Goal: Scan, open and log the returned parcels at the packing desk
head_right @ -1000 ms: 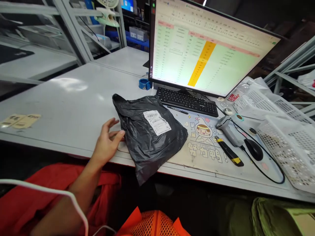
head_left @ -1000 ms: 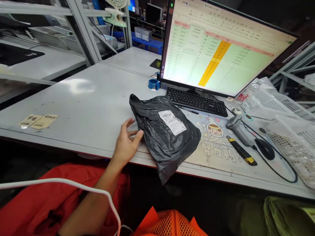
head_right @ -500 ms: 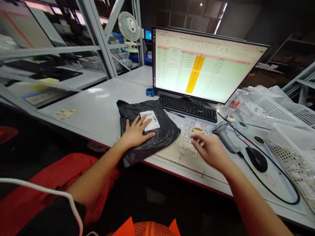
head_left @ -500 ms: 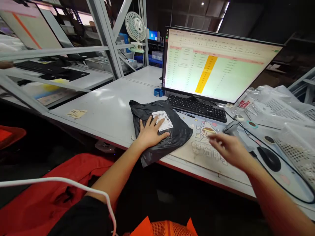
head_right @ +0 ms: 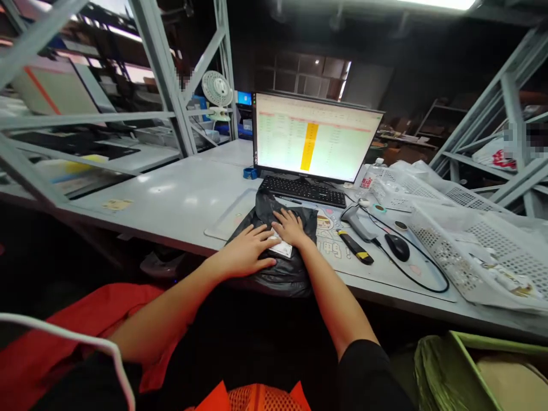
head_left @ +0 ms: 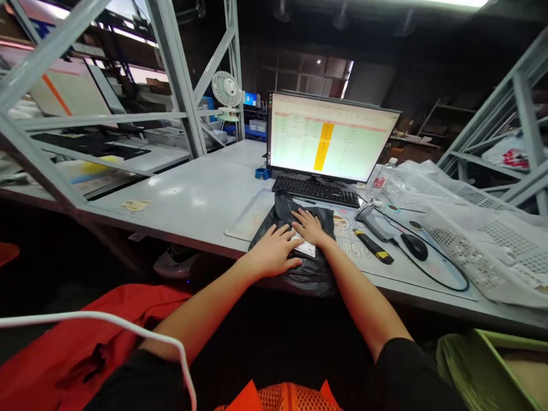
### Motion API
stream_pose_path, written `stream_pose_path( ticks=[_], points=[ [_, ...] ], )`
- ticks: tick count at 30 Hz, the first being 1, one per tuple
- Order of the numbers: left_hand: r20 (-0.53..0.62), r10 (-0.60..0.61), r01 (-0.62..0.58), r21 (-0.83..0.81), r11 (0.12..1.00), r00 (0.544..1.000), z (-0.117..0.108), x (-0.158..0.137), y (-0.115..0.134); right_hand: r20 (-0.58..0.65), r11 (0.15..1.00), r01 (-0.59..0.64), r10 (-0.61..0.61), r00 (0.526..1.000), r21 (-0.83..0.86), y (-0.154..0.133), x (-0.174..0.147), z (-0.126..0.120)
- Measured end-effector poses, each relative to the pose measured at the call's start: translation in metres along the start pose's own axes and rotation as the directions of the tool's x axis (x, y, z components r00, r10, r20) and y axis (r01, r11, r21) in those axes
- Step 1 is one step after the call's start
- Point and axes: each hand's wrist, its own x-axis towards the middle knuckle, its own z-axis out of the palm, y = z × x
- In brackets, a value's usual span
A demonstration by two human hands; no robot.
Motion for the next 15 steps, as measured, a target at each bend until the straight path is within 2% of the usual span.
stream_pose_path(
  ticks=[4,8,11,15],
  points=[
    [-0.077,0.003,0.004,0.089,0.996,0.997,0.028,0.006,0.032,0.004,1.0,-0.016,0.016,1.0,0.005,0.019,0.018,-0.004],
    [-0.207,-0.041,0.06,0.086,0.994,0.977,0.062,0.002,0.03,0.012,0.999,0.032,-0.032,0.999,0.03,0.033,0.041,-0.013],
    [-0.242,-0.053,0.074,0.082,0.994,0.969,0.067,0.0,0.026,-0.006,0.997,0.063,-0.063,0.998,0.036,0.039,0.053,-0.012],
    [-0.212,-0.059,0.078,0.079,0.994,0.975,0.058,0.002,0.028,-0.051,0.995,0.09,-0.088,0.995,0.032,0.04,0.055,-0.013]
  ],
)
